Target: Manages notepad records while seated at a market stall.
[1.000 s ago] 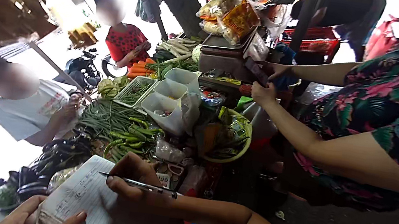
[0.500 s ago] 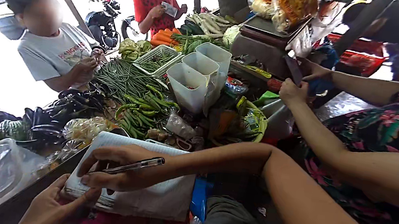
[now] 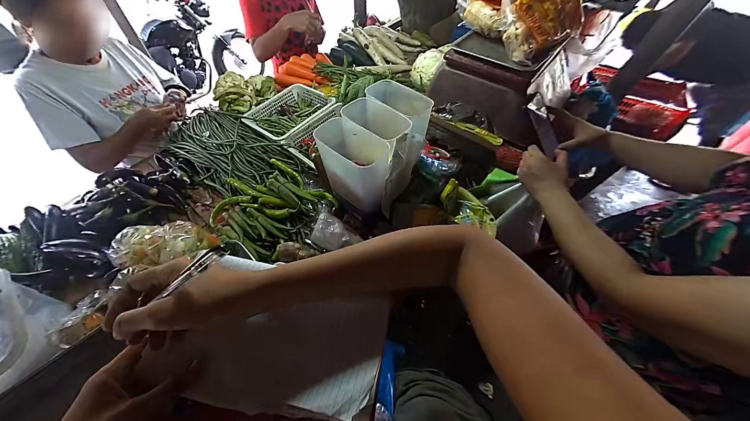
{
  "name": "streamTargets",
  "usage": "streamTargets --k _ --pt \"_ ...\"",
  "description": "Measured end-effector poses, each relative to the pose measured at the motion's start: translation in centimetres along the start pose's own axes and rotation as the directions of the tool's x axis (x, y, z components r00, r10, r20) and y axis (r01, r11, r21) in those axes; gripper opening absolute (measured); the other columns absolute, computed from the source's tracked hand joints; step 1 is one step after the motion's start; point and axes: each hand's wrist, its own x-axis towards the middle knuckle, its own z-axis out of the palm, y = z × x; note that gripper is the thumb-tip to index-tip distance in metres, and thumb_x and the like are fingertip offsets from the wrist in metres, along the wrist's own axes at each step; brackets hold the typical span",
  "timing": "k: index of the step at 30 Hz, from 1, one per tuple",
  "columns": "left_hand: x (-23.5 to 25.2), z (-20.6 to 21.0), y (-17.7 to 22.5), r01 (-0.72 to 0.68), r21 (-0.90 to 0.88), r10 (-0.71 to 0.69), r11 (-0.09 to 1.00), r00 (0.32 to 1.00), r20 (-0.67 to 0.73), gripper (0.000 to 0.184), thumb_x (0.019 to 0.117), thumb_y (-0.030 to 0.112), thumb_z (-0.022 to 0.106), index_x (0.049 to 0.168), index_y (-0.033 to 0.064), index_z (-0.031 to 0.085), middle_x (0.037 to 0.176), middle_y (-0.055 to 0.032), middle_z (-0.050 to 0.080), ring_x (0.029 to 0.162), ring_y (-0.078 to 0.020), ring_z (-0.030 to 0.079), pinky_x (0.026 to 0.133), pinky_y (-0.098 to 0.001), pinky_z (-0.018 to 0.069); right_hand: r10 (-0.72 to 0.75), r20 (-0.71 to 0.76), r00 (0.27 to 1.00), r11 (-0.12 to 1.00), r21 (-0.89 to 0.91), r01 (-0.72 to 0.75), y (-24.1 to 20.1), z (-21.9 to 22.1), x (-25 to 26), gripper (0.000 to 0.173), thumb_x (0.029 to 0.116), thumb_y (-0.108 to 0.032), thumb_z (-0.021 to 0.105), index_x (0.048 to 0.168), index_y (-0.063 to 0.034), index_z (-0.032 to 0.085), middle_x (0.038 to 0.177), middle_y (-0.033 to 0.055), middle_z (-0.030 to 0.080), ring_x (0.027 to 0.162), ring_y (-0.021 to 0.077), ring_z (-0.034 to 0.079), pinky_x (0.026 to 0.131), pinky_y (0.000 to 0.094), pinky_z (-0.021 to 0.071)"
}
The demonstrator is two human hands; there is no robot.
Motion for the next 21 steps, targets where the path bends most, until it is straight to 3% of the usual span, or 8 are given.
streamTargets --k 3,8,13,16,21 --pt "-0.2 0.2 0.1 -0.009 0.013 0.009 1.000 1.000 -0.004 0.050 0.0779 0.004 0.082 0.123 0.0062 0.060 0.101 0.0022 0.074 0.090 -0.0052 0.072 0.080 -0.0264 0.0620 -0.085 -0.020 0.996 0.996 -0.035 0.084 1.0 0.1 -0.4 0.018 0.1037 -0.008 0.056 0.112 0.0067 0.063 0.089 0.0105 0.065 0.070 0.0116 0.062 0.064 0.0271 0.0548" --pt "-0.3 0.4 0.1 -0.027 0.002 0.027 1.000 1.000 -0.016 0.047 0.0759 -0.002 0.082 0.117 0.0063 0.061 0.097 0.0058 0.074 0.088 -0.0022 0.071 0.081 -0.0238 0.0608 -0.338 -0.028 0.941 0.933 -0.137 0.332 3.4 0.8 -0.2 0.017 0.0959 -0.003 0.066 0.108 0.0088 0.066 0.090 0.0133 0.069 0.078 0.0117 0.065 0.075 0.0278 0.0540" --pt "-0.3 0.4 -0.1 -0.034 -0.039 0.034 0.999 0.999 0.001 0.049 0.0764 -0.002 0.081 0.119 0.0082 0.059 0.100 0.0064 0.073 0.089 -0.0033 0.071 0.079 -0.0246 0.0612 -0.324 -0.023 0.946 0.937 -0.144 0.318 3.1 0.8 -0.3 0.018 0.1013 -0.007 0.061 0.108 0.0093 0.065 0.088 0.0124 0.067 0.075 0.0102 0.063 0.071 0.0263 0.0541" --pt "-0.3 0.4 -0.1 -0.025 -0.025 0.025 0.999 1.000 -0.015 0.049 0.0748 -0.001 0.081 0.117 0.0099 0.058 0.097 0.0084 0.072 0.084 -0.0012 0.070 0.075 -0.0227 0.0607 -0.304 -0.023 0.952 0.944 -0.138 0.298 2.8 0.8 -0.4 0.019 0.1019 -0.007 0.061 0.109 0.0099 0.064 0.088 0.0127 0.067 0.075 0.0100 0.063 0.071 0.0258 0.0542" --pt "-0.2 0.4 -0.2 -0.030 -0.017 0.030 0.999 0.999 -0.010 0.050 0.0745 -0.001 0.083 0.118 0.0074 0.059 0.098 0.0068 0.072 0.087 -0.0024 0.070 0.079 -0.0241 0.0611 -0.319 -0.005 0.948 0.938 -0.146 0.315 2.8 0.7 -0.5 0.017 0.1002 -0.005 0.062 0.109 0.0095 0.065 0.090 0.0122 0.067 0.077 0.0091 0.062 0.073 0.0248 0.0528"
